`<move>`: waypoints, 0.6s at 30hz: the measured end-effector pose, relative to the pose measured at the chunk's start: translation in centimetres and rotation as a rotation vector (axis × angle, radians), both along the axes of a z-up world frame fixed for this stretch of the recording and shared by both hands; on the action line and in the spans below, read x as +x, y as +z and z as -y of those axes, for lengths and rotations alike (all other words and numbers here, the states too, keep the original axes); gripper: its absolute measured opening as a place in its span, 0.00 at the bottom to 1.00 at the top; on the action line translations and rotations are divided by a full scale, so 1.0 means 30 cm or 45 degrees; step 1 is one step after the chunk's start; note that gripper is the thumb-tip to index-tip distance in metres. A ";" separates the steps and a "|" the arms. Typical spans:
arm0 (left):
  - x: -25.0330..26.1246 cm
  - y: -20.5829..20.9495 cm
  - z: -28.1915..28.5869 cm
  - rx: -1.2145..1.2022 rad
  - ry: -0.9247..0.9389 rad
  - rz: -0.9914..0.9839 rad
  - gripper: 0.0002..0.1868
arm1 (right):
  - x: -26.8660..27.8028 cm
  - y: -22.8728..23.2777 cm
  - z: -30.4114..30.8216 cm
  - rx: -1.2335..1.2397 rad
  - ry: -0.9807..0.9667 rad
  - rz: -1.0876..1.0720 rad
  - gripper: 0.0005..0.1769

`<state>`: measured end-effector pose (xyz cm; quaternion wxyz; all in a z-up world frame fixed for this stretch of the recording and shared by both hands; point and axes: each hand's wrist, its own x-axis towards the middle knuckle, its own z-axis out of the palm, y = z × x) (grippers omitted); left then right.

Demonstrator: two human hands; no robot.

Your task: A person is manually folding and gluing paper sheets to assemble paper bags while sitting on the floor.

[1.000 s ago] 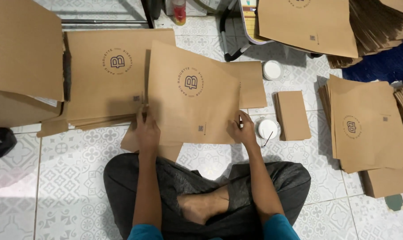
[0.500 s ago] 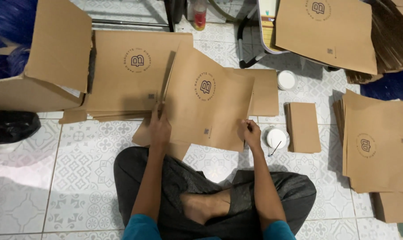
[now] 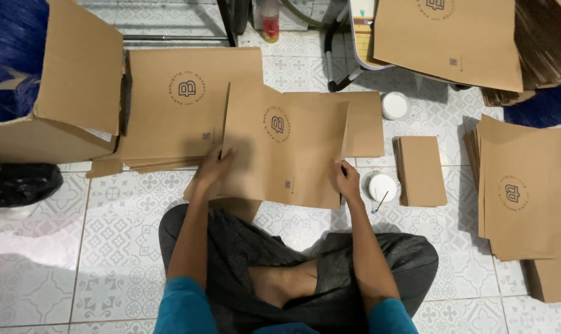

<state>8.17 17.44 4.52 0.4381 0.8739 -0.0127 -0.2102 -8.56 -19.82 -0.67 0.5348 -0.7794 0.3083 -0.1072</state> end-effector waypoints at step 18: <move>-0.369 0.467 -0.117 -0.602 -0.101 -0.214 0.50 | -0.443 0.397 0.118 0.194 0.228 0.384 0.21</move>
